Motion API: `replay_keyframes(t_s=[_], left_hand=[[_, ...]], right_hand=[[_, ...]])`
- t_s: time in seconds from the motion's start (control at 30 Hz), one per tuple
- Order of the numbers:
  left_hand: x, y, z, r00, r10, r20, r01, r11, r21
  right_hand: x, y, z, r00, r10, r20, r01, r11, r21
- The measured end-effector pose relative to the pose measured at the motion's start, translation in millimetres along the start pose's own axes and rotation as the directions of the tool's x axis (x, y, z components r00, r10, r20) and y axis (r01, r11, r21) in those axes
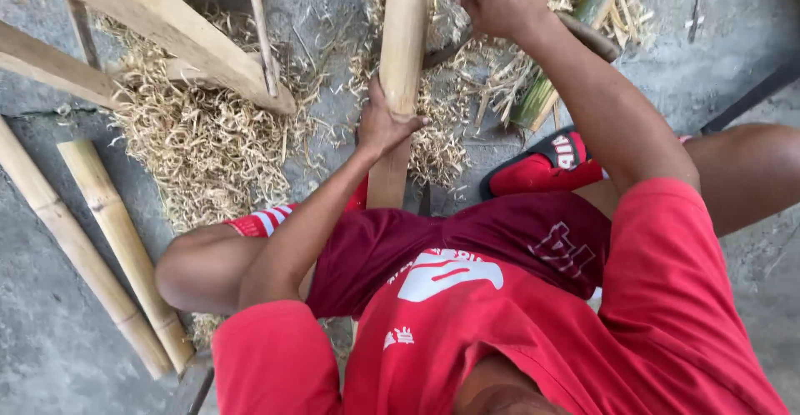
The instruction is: Use a knife to shave and carve notches into a length of bamboo.
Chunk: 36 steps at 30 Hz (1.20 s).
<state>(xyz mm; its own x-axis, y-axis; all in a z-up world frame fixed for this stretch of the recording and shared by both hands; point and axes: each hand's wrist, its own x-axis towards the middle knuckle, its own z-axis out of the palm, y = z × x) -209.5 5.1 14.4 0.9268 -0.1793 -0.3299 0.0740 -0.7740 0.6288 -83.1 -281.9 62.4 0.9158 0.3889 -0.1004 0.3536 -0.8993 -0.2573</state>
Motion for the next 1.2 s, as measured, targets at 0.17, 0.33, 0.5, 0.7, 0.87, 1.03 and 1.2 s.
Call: replay_keyframes(t_s=[0.17,0.33,0.5,0.7,0.87,1.03,1.2], left_hand=[[95.3,-21.5,-14.4,0.951,0.233,-0.201,-0.267,0.950,-0.162],[170.0,61.5,-71.6,0.914,0.372,-0.159,-0.356,0.926,0.122],[223.5,43.9,-42.2,0.857,0.511,-0.065,-0.501,0.857,0.122],[212.6,28.9,-42.3,0.775,0.628,-0.071,-0.618,0.777,0.120],[187.9,16.0,-37.5,0.562,0.793,-0.236,-0.751,0.609,0.256],[143.6,-35.8,-19.9,0.662,0.743,-0.099,-0.729,0.669,0.146],[47.4,-3.1,-66.1,0.718,0.692,-0.071,-0.693,0.721,0.023]], right_hand=[[6.5,14.7,-8.8,0.955,-0.209,-0.211,0.197,0.977,-0.076],[10.9,3.4,-27.5,0.999,-0.033,0.019,0.034,0.995,-0.092],[11.1,24.6,-5.1,0.962,-0.195,-0.193,0.169,0.975,-0.144],[4.4,15.0,-8.7,0.955,-0.244,-0.167,0.216,0.962,-0.167],[-11.2,6.7,-1.8,0.969,-0.231,-0.090,0.207,0.954,-0.217],[-34.6,-17.3,8.7,0.954,-0.299,-0.015,0.294,0.947,-0.130],[-77.1,-63.2,25.3,0.943,-0.333,0.004,0.333,0.943,0.014]])
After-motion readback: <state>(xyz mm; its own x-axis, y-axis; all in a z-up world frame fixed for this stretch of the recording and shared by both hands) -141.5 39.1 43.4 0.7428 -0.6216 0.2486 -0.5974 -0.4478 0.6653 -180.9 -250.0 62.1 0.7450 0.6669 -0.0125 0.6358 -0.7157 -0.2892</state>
